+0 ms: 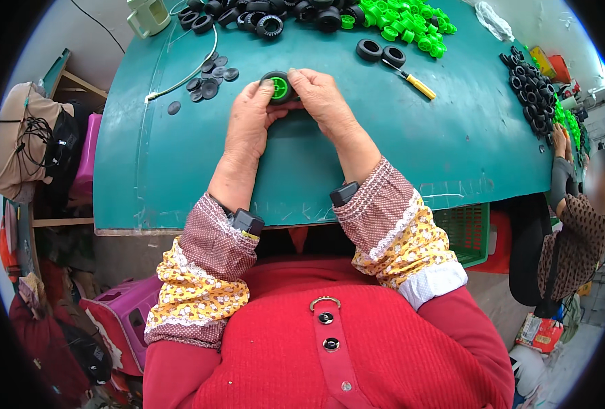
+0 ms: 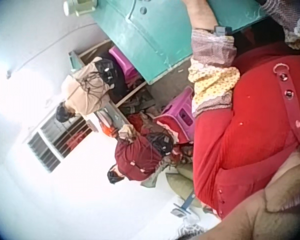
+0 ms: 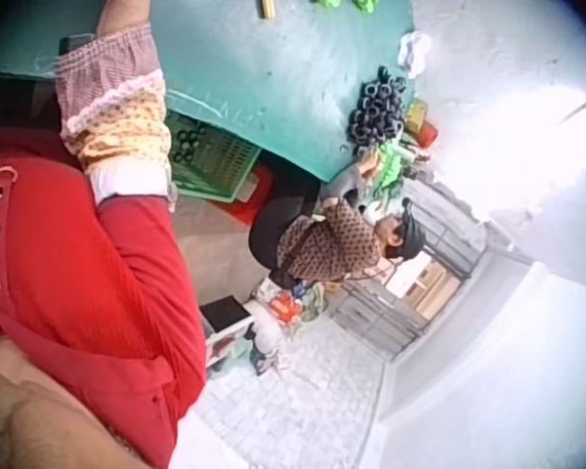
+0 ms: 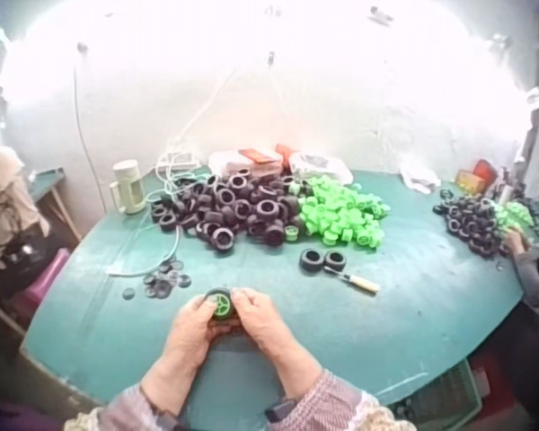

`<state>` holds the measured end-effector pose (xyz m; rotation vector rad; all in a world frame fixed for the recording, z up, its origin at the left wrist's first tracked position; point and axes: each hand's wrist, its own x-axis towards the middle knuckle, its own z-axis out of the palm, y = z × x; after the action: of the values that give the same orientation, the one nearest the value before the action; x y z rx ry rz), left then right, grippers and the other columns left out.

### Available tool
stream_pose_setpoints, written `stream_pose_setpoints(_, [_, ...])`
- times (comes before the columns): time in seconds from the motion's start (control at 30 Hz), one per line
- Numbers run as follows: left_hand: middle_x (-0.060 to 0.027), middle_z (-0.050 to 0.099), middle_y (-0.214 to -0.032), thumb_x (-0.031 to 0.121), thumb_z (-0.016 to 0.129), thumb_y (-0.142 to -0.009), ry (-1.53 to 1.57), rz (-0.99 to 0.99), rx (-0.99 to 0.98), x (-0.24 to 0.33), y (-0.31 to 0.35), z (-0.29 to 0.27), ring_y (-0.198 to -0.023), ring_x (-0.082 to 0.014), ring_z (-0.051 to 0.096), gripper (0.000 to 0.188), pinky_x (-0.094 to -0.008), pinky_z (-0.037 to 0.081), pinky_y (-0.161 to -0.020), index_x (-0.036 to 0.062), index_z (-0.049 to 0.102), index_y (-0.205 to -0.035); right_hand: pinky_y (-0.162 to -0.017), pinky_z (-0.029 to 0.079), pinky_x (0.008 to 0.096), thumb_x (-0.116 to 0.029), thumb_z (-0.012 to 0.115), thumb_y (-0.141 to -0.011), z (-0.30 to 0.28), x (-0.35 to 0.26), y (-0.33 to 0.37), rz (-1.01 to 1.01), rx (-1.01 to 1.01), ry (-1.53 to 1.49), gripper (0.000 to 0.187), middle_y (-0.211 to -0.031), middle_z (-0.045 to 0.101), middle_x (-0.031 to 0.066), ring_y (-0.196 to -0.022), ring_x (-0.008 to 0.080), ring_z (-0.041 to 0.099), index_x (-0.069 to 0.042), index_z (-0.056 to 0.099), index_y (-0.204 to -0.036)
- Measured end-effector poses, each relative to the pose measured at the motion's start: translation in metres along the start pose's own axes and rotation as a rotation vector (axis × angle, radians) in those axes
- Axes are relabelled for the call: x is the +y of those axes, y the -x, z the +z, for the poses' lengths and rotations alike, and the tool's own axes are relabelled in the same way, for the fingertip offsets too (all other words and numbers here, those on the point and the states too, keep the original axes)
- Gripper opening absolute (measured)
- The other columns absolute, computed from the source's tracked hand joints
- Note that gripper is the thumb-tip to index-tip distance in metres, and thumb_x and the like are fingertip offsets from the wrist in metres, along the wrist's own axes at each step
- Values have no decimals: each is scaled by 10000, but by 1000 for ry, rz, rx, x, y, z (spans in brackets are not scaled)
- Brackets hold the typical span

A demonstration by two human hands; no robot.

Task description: Assembling plastic hubs into rubber tires for toy wheels at a factory workbench.

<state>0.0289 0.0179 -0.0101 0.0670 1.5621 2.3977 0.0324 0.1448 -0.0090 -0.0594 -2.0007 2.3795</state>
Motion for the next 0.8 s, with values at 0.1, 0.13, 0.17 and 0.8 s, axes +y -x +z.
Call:
stream_pose_setpoints(0.1, [-48,600,-831,191,504,-863,-280,59,32,3,4,2,-690,-111,581,217,-201,443,-591,23,559,-989,-613,447,252,-206,515,-840,0,-4,10,-86,38,105,253,-744,592,35,-696,94,524,19,595,-925])
stream_pose_setpoints(0.13, [-48,600,-831,191,504,-863,-278,58,34,2,3,0,-690,-111,581,217,-201,443,-591,23,559,-989,-613,447,252,-206,515,-840,1,-3,12,-84,37,107,253,-744,592,35,-696,94,524,19,595,-925])
stream_pose_setpoints(0.17, [-38,601,-812,190,518,-856,-317,96,24,2,1,-2,-670,-95,569,215,-190,433,-577,27,571,-985,-624,453,260,-193,522,-831,2,-3,14,-146,10,131,249,-762,599,50,-705,105,536,22,584,-942])
stream_pose_setpoints(0.8, [-26,600,-765,144,551,-833,-632,264,124,0,-1,3,-581,-68,542,183,-178,443,-509,8,594,-947,-616,465,317,-154,534,-793,2,6,11,-217,69,380,245,-800,617,162,-711,234,594,13,571,-968])
